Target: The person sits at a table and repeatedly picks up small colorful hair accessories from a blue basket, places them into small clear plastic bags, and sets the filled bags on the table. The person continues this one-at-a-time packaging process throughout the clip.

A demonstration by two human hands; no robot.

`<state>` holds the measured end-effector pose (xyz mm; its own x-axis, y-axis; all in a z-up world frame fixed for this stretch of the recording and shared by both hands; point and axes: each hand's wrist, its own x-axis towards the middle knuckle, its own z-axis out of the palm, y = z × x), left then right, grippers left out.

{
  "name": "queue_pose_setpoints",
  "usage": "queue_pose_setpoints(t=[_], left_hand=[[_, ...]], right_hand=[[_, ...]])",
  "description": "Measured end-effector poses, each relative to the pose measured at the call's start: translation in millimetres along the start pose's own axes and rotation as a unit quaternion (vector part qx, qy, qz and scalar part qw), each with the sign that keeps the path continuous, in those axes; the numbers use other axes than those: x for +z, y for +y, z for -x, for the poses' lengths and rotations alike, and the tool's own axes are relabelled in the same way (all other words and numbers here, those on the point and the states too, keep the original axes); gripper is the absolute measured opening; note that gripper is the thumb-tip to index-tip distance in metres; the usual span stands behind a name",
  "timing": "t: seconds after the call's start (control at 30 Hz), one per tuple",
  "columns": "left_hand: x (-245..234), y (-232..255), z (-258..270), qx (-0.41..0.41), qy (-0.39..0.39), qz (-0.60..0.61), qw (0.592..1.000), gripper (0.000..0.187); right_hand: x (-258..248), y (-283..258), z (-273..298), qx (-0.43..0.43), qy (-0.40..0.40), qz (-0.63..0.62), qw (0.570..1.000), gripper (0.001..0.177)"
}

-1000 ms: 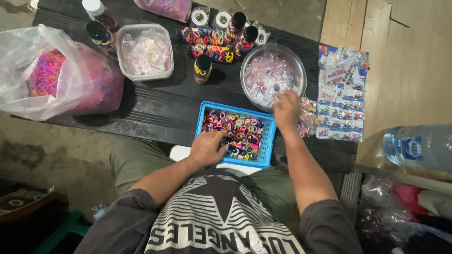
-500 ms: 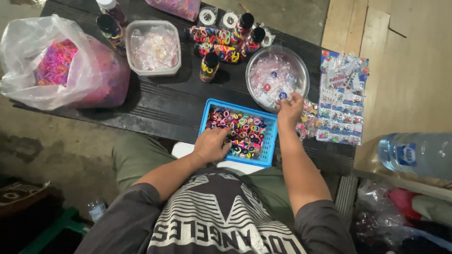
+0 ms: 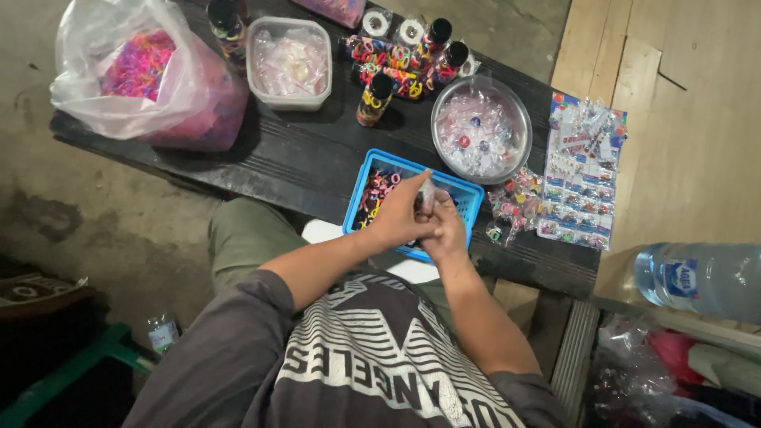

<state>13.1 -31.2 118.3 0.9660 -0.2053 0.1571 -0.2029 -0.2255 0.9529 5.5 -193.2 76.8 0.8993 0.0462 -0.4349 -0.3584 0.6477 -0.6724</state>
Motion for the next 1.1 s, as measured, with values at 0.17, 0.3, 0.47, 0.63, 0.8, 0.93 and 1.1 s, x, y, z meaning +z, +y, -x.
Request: queue_pose_setpoints(t=[0.17, 0.3, 0.47, 0.63, 0.8, 0.93, 1.1], left_hand=[[13, -5, -2, -0.069, 0.017, 0.001, 0.997, 0.085], [21, -16, -1, -0.038, 0.067, -0.062, 0.995, 0.048], [17, -43, -2, 0.039, 0.105, -0.134, 0.985, 0.041], [-9, -77, 6, -0.095, 0.048, -0.144, 0.984, 0.049], [-3, -103, 26, -0.064, 0.055, -0.178, 0.98, 0.058], [6, -114, 25, -0.008, 0.075, -0.241, 0.968, 0.059], [2, -102, 26, 0.052, 0.096, -0.255, 0.961, 0.054]], right_hand=[[1, 6, 4, -0.009, 0.004, 0.052, 0.999, 0.015], [-7, 17, 2, -0.012, 0.016, 0.117, 0.993, 0.017], [-23, 32, -5, -0.016, 0.028, 0.182, 0.983, 0.019], [-56, 13, -11, -0.068, 0.114, 0.295, 0.946, 0.019], [-24, 5, -14, -0.113, -0.063, 0.799, 0.587, 0.08], [-35, 23, -32, -0.105, -0.123, 0.864, 0.477, 0.054], [-76, 19, -49, -0.134, -0.023, 0.779, 0.612, 0.02]])
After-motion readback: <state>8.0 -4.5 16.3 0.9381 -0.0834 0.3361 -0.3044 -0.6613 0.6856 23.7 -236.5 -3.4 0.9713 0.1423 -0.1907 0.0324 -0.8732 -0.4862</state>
